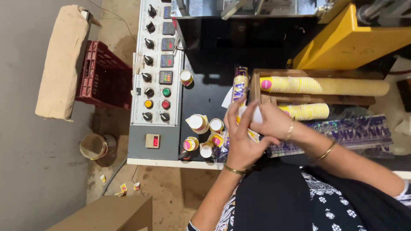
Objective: The person operates a cup-making machine, collecting stacked paper cups, applying labels to their side, and placing the labeled stacks into clear plastic sleeves.
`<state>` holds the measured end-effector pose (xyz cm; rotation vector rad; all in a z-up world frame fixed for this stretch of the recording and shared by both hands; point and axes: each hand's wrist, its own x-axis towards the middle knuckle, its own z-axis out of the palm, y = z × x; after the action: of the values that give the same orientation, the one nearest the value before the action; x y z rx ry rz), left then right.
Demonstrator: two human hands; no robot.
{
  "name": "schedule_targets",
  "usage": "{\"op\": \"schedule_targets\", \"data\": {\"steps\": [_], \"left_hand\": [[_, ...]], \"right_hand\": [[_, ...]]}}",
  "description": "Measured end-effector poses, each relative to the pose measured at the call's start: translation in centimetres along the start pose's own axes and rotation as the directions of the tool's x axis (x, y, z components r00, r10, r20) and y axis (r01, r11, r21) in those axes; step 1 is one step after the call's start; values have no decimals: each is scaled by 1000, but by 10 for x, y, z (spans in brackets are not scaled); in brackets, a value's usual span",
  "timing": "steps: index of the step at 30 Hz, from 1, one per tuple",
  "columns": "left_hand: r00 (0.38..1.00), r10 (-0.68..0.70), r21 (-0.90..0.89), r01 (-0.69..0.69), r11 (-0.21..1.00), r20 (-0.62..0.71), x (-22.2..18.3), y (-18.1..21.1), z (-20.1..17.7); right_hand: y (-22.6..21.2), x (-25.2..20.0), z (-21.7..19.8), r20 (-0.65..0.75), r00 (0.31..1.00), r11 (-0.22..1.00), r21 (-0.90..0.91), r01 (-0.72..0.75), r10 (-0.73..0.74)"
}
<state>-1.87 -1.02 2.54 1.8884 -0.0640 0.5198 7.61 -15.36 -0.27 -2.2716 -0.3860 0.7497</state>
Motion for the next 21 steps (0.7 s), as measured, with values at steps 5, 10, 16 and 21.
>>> {"op": "schedule_targets", "data": {"steps": [5,10,16,21], "left_hand": [[989,-125,17,124,992,78,-60,-38,-2],[928,-332,-40,343,938,170,-124,-54,-9],[729,-629,-91,670,737,271,-132,-29,-25],[853,-522,-230,510,829,10,-144,-23,-37]], "right_hand": [[-28,-16,-43,576,768,947,298,122,-281],[-37,37,-17,80,994,947,-308,94,-72],[-14,70,93,147,882,824,-315,472,-449],[-13,64,95,78,918,727,-587,357,-388]]}}
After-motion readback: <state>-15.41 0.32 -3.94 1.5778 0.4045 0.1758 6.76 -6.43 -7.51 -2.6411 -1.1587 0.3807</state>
